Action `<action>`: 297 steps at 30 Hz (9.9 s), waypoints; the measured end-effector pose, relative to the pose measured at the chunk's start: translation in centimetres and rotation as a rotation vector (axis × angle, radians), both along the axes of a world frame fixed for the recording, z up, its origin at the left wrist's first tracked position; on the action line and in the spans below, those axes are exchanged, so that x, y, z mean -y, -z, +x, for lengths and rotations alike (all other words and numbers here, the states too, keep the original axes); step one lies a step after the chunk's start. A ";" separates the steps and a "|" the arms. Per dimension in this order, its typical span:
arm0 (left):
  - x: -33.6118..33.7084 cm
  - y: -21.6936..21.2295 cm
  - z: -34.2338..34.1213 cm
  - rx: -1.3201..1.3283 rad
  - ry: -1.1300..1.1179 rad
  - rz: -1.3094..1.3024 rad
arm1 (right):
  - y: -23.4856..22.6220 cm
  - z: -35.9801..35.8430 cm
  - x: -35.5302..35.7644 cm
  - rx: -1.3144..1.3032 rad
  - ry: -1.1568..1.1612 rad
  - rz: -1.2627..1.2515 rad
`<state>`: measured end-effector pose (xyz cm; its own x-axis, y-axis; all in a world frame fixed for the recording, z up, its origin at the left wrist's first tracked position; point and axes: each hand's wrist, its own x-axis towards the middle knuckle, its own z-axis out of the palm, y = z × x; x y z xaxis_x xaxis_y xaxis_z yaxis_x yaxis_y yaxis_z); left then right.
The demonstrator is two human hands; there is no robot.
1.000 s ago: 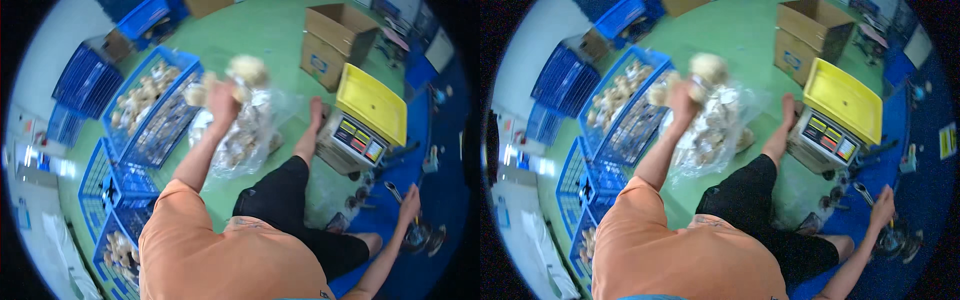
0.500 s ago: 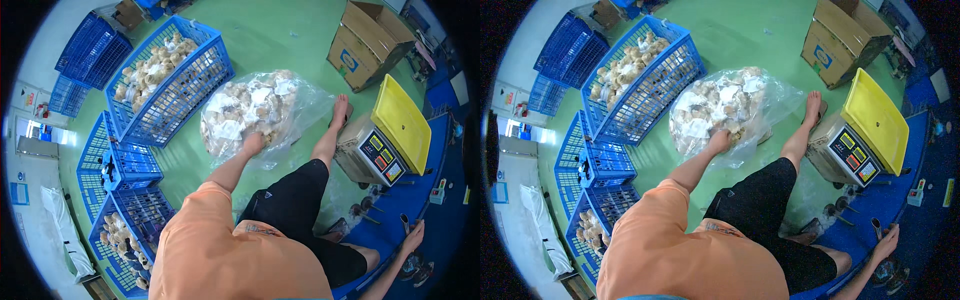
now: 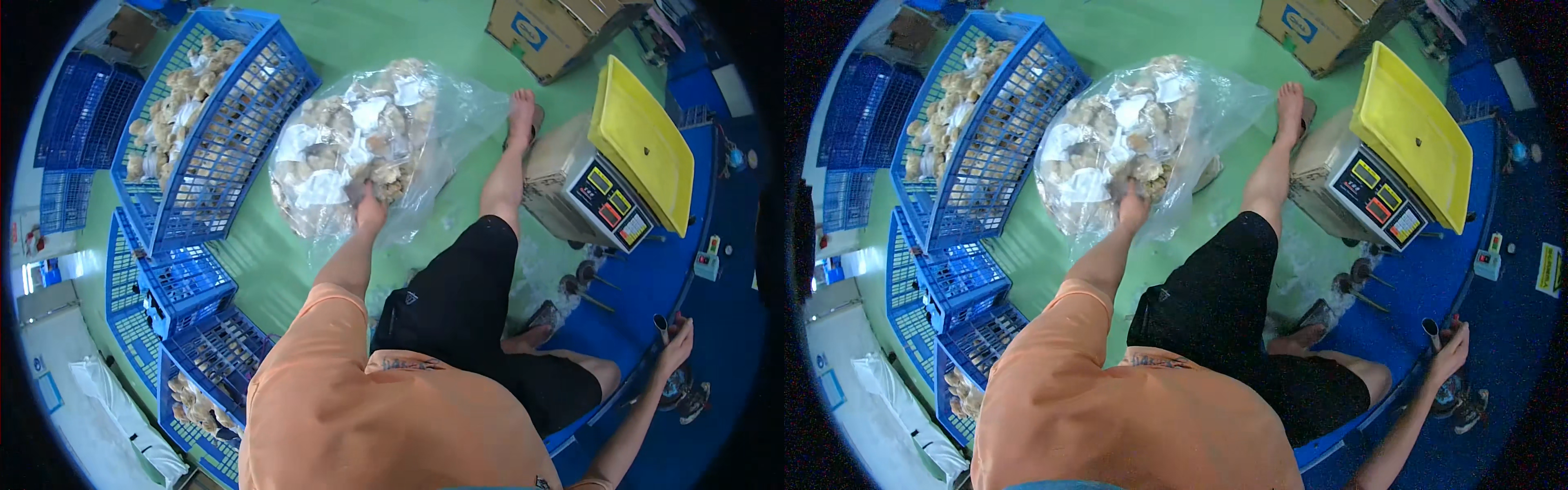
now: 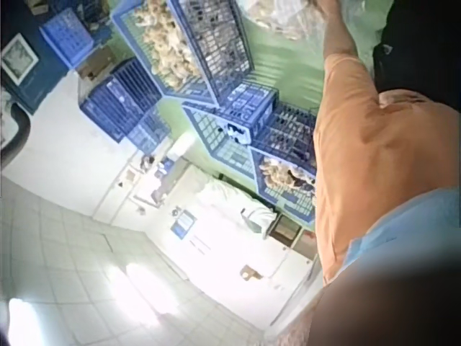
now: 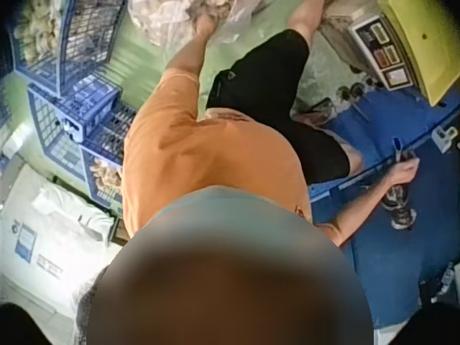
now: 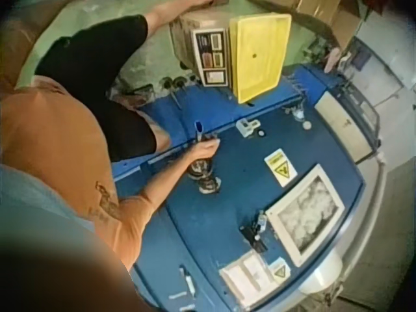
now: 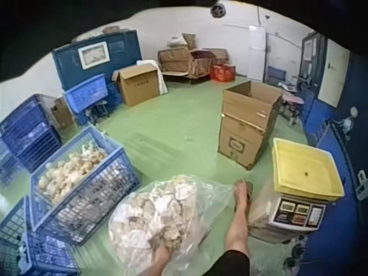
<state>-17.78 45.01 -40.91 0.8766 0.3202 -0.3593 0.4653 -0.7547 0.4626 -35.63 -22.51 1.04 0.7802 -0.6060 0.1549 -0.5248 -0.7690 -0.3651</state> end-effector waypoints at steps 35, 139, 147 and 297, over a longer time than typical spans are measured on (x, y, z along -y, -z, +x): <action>6.5 -25.8 0.5 0.334 -0.154 -1.211 | -0.8 2.2 -9.9 0.276 0.006 0.142; 38.7 -35.8 -5.2 0.315 0.983 -1.195 | 2.3 -1.7 -5.4 0.310 -0.355 -0.567; 43.1 -39.4 -6.3 -0.445 0.588 -1.693 | -0.4 -3.1 -4.8 0.250 -0.453 -0.518; 43.9 -39.6 -6.8 0.009 0.719 -1.534 | -1.1 0.3 -11.6 0.340 0.010 0.200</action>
